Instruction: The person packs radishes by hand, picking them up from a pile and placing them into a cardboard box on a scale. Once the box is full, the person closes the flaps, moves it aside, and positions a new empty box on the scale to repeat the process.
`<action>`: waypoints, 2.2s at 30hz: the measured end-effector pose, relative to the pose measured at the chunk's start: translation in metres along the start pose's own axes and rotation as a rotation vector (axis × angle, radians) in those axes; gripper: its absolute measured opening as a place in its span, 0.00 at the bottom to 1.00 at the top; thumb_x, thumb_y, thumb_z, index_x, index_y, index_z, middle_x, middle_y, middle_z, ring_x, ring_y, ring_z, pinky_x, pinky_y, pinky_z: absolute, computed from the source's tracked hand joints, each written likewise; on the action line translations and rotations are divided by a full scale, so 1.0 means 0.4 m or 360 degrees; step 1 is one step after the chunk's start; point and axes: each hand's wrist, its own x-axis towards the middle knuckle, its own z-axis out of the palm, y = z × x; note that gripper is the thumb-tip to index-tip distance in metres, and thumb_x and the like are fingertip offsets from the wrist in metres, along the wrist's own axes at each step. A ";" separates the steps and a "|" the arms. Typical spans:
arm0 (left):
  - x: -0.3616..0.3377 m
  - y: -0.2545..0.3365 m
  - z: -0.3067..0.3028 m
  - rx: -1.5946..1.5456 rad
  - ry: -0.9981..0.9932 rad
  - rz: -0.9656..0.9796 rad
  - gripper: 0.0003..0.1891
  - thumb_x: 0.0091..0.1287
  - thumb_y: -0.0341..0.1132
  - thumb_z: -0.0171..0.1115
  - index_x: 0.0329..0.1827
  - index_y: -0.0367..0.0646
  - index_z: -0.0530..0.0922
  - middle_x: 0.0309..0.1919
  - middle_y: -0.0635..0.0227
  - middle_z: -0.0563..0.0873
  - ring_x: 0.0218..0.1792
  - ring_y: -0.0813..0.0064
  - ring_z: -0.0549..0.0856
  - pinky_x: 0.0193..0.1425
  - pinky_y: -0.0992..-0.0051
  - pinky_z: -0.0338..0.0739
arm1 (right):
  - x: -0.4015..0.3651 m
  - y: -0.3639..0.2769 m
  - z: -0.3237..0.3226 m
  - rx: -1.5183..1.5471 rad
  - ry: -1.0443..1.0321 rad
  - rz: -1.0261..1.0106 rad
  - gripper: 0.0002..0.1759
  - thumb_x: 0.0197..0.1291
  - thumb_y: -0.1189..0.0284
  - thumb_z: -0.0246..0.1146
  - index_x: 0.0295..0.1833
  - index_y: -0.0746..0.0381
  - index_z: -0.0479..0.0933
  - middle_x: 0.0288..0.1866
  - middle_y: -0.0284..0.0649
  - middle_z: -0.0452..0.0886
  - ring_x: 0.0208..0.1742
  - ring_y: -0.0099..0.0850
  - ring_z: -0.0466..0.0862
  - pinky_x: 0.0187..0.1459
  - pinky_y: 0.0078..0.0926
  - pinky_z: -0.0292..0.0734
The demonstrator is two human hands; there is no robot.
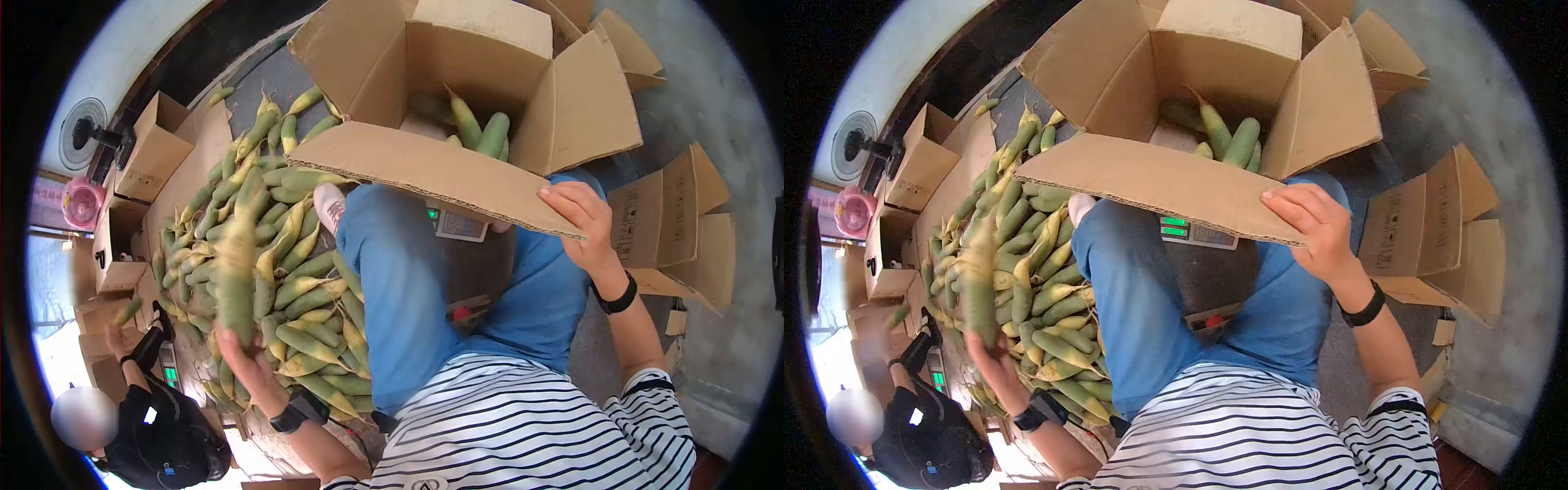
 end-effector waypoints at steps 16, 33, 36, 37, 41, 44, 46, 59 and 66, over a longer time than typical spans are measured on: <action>-0.193 0.089 0.524 0.0775 -0.0832 0.1119 0.24 0.56 0.25 0.68 0.58 0.36 0.75 0.50 0.56 0.79 0.44 0.64 0.81 0.50 0.68 0.77 | -0.003 -0.005 -0.007 0.0000 -0.0007 -0.0007 0.20 0.45 0.79 0.63 0.49 0.63 0.82 0.44 0.41 0.84 0.43 0.42 0.84 0.44 0.34 0.80; -0.231 -0.009 0.511 0.1620 -0.1115 0.1564 0.23 0.47 0.38 0.70 0.47 0.41 0.79 0.61 0.60 0.74 0.61 0.62 0.71 0.63 0.59 0.62 | -0.020 0.000 -0.001 0.0001 -0.0065 0.0024 0.18 0.51 0.80 0.61 0.51 0.67 0.79 0.47 0.46 0.82 0.46 0.43 0.82 0.48 0.34 0.77; -0.232 -0.016 0.515 0.1600 -0.1119 0.1559 0.23 0.47 0.38 0.70 0.48 0.41 0.79 0.62 0.60 0.73 0.61 0.62 0.71 0.64 0.59 0.62 | -0.013 -0.005 -0.002 0.0003 -0.0086 0.0036 0.19 0.50 0.81 0.61 0.51 0.67 0.79 0.46 0.46 0.82 0.45 0.43 0.82 0.47 0.34 0.77; -0.234 -0.019 0.517 0.1629 -0.1109 0.1567 0.23 0.47 0.38 0.70 0.48 0.41 0.79 0.62 0.60 0.73 0.61 0.62 0.71 0.64 0.59 0.62 | -0.013 -0.006 0.000 -0.0006 -0.0074 0.0035 0.19 0.49 0.81 0.62 0.51 0.66 0.79 0.46 0.45 0.82 0.45 0.43 0.82 0.47 0.34 0.77; -0.237 -0.027 0.517 0.1687 -0.1068 0.1601 0.24 0.48 0.38 0.69 0.49 0.41 0.79 0.62 0.60 0.73 0.61 0.63 0.71 0.64 0.59 0.62 | -0.009 -0.012 0.000 -0.0043 -0.0088 0.0018 0.19 0.46 0.81 0.63 0.49 0.66 0.80 0.45 0.45 0.82 0.45 0.43 0.82 0.47 0.34 0.77; -0.239 -0.029 0.517 0.1676 -0.1054 0.1603 0.23 0.48 0.38 0.69 0.49 0.41 0.79 0.62 0.60 0.73 0.62 0.63 0.70 0.64 0.59 0.62 | -0.010 -0.018 -0.002 -0.0033 -0.0110 0.0052 0.19 0.46 0.81 0.64 0.48 0.65 0.80 0.44 0.44 0.82 0.44 0.43 0.82 0.46 0.33 0.77; -0.236 -0.028 0.517 0.1674 -0.1060 0.1605 0.23 0.48 0.38 0.69 0.49 0.41 0.79 0.62 0.60 0.73 0.62 0.63 0.70 0.64 0.59 0.62 | -0.009 -0.017 -0.003 -0.0044 -0.0105 0.0049 0.19 0.46 0.81 0.64 0.48 0.66 0.80 0.44 0.44 0.82 0.44 0.43 0.82 0.46 0.33 0.77; -0.216 0.050 0.481 0.1159 -0.1363 0.1246 0.29 0.51 0.44 0.72 0.55 0.43 0.76 0.61 0.60 0.73 0.61 0.58 0.71 0.64 0.57 0.62 | -0.020 -0.008 0.005 -0.0042 -0.0075 0.0068 0.18 0.48 0.83 0.64 0.49 0.66 0.80 0.46 0.45 0.82 0.46 0.42 0.82 0.49 0.33 0.76; -0.117 0.032 0.388 0.0486 -0.1173 0.0392 0.22 0.65 0.35 0.64 0.60 0.36 0.74 0.53 0.61 0.82 0.49 0.73 0.82 0.58 0.72 0.74 | -0.013 -0.006 -0.003 -0.0039 -0.0144 0.0041 0.19 0.50 0.83 0.63 0.51 0.67 0.79 0.47 0.47 0.81 0.47 0.44 0.82 0.50 0.34 0.76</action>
